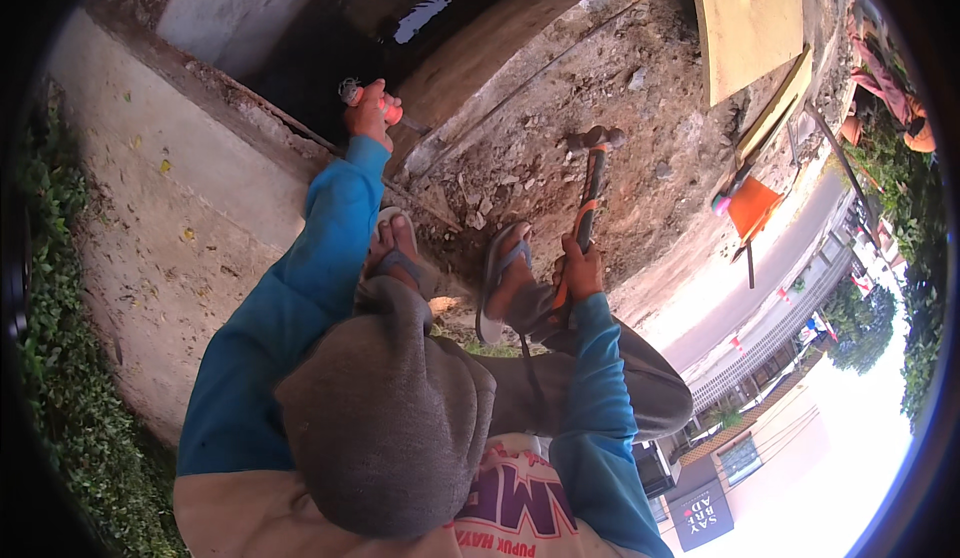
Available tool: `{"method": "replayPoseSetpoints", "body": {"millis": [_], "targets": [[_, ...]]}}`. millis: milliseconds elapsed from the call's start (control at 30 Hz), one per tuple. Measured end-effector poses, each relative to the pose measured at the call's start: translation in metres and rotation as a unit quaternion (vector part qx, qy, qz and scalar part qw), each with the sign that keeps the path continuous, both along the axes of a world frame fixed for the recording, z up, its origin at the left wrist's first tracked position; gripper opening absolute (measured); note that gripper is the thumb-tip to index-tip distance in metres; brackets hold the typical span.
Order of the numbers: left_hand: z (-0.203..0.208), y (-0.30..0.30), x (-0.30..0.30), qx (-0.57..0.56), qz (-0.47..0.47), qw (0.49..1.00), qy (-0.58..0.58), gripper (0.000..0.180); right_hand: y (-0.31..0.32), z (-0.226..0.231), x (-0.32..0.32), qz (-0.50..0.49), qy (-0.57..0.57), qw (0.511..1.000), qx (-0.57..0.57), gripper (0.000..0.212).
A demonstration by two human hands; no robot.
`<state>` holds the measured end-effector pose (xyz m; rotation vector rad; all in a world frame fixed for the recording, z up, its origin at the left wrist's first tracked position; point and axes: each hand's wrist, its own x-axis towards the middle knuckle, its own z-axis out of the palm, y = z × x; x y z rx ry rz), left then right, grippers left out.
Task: The person uses a hammer and a chisel to break off pieces of concrete from the edge of an opening in the ground.
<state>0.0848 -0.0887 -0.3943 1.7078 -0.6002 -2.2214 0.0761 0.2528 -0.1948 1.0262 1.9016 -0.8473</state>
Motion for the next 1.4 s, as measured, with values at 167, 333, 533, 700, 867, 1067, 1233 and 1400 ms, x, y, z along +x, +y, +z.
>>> {"method": "replayPoseSetpoints", "body": {"millis": [167, 333, 533, 700, 867, 1067, 1233, 1400], "targets": [[-0.009, 0.008, 0.005, -0.001, 0.017, 1.000, 0.019, 0.024, 0.000, -0.003, 0.008, -0.023, 0.003, 1.000, 0.005, 0.023], [-0.055, -0.031, -0.017, 0.086, -0.038, 0.992, -0.089, 0.025, -0.007, 0.001, -0.006, 0.000, -0.021, 1.000, -0.022, 0.024], [-0.021, -0.002, -0.022, 0.037, -0.032, 0.997, -0.059, 0.023, -0.006, 0.007, -0.007, -0.009, 0.004, 1.000, -0.014, 0.028], [-0.046, -0.019, -0.017, 0.076, -0.004, 0.990, -0.116, 0.019, -0.009, 0.008, 0.006, 0.026, 0.009, 1.000, -0.010, 0.028], [-0.026, -0.053, -0.046, -0.045, 0.034, 0.992, -0.113, 0.022, 0.018, -0.015, 0.004, 0.010, 0.012, 0.998, -0.055, 0.030], [0.103, -0.115, -0.070, -0.102, -0.078, 0.969, 0.213, 0.027, 0.002, -0.048, 0.008, -0.111, 0.059, 0.987, -0.098, 0.027], [0.109, -0.054, -0.070, -0.132, -0.275, 0.906, 0.295, 0.023, -0.026, -0.084, 0.001, -0.219, 0.092, 0.959, -0.154, 0.019], [0.100, 0.005, -0.055, -0.143, -0.433, 0.853, 0.253, 0.020, -0.030, -0.064, -0.021, -0.214, 0.065, 0.967, -0.125, 0.017]]}}
